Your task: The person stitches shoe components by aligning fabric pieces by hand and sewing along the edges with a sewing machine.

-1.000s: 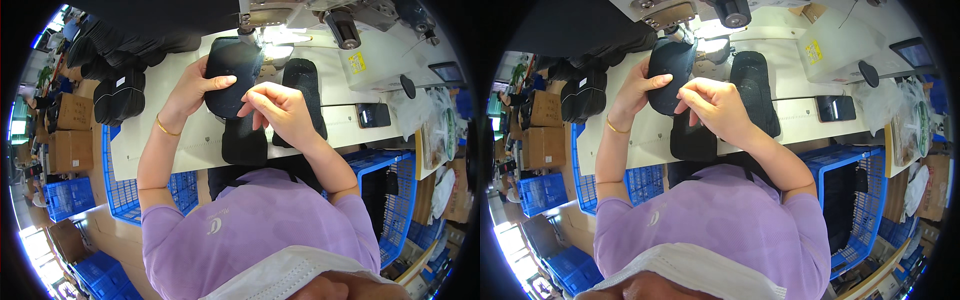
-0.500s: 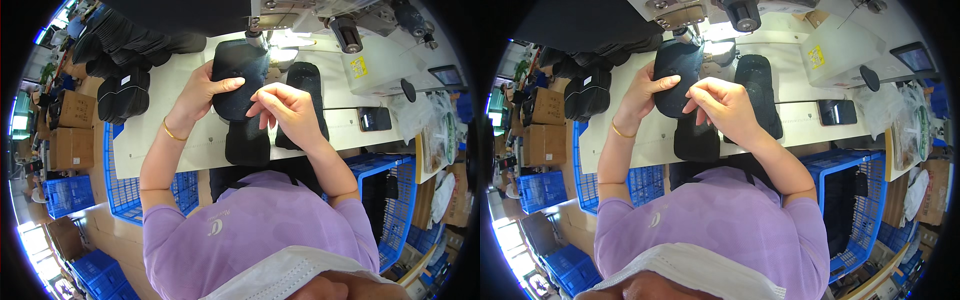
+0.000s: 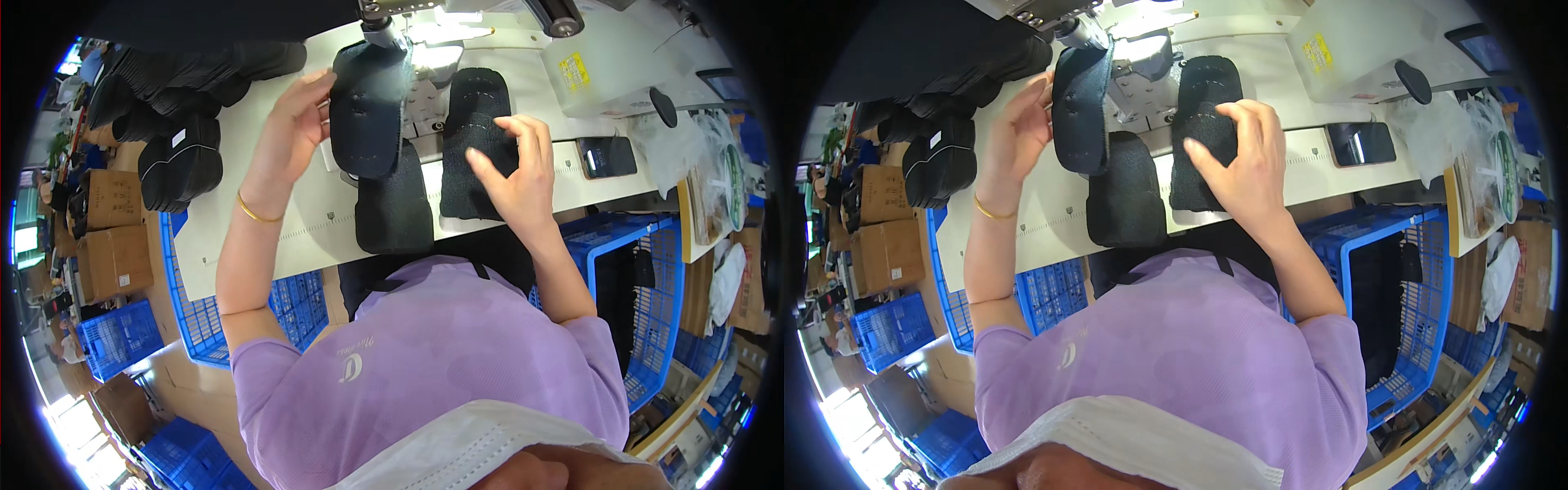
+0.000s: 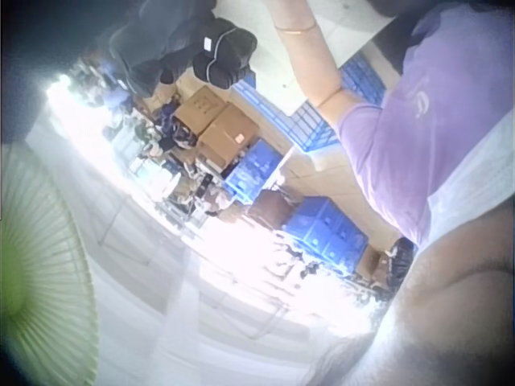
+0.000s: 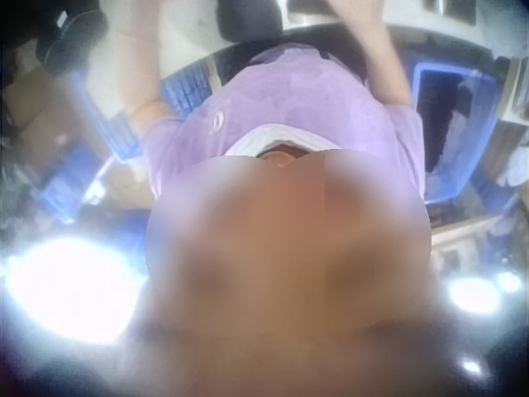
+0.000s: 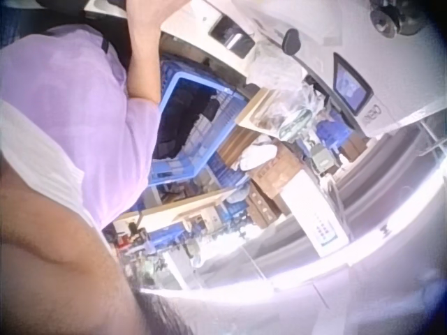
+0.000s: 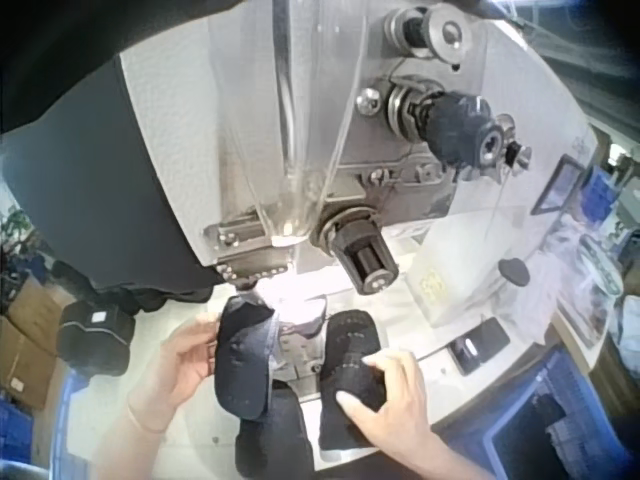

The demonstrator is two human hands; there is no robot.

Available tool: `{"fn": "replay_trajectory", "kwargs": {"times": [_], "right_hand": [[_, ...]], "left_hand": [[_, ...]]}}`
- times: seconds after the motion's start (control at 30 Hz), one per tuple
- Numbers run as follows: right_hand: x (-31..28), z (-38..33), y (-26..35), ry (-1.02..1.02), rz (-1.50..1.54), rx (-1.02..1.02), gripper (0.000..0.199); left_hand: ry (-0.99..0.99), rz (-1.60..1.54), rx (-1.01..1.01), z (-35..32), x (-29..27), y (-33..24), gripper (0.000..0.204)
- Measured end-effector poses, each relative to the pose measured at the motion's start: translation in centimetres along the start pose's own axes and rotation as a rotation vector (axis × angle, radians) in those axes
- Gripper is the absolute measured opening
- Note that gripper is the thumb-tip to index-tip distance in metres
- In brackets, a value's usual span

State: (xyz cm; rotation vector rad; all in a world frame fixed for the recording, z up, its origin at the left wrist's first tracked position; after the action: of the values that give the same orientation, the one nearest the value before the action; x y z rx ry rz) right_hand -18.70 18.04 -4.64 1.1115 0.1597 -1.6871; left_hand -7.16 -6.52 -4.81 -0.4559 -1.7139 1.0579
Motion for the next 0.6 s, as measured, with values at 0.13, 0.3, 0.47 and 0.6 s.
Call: {"fn": "replay_trajectory", "kwargs": {"times": [0.13,0.3,0.47,0.6], "right_hand": [[2.2,-2.9,-1.9,0.212,-0.104,0.042,0.084],[2.9,-4.1,-0.2,0.285,-0.022,0.02,0.08],[4.2,-4.9,-0.9,0.281,0.055,0.098,0.074],[5.4,-4.1,-1.6,0.168,0.204,0.099,0.062]], "left_hand": [[-0.107,0.204,0.035,5.3,-1.9,-3.2,0.041],[0.092,2.081,0.531,7.9,-7.0,-4.4,0.041],[-0.102,1.123,0.083,-4.4,-1.6,5.8,0.068],[-0.18,1.172,0.355,-8.7,1.3,6.9,0.073]]}}
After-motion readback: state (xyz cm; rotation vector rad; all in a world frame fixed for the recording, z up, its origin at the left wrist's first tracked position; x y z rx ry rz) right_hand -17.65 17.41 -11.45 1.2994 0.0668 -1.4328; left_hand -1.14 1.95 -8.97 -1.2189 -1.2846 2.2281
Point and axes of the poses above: each hand's wrist, its own z-axis towards the middle knuckle, its own x-axis out of the palm, y = z × x, the point moved 8 cm from there along z, towards the middle knuckle, and after that the axes turned 13 degrees about -z, right-handed, at the moved point
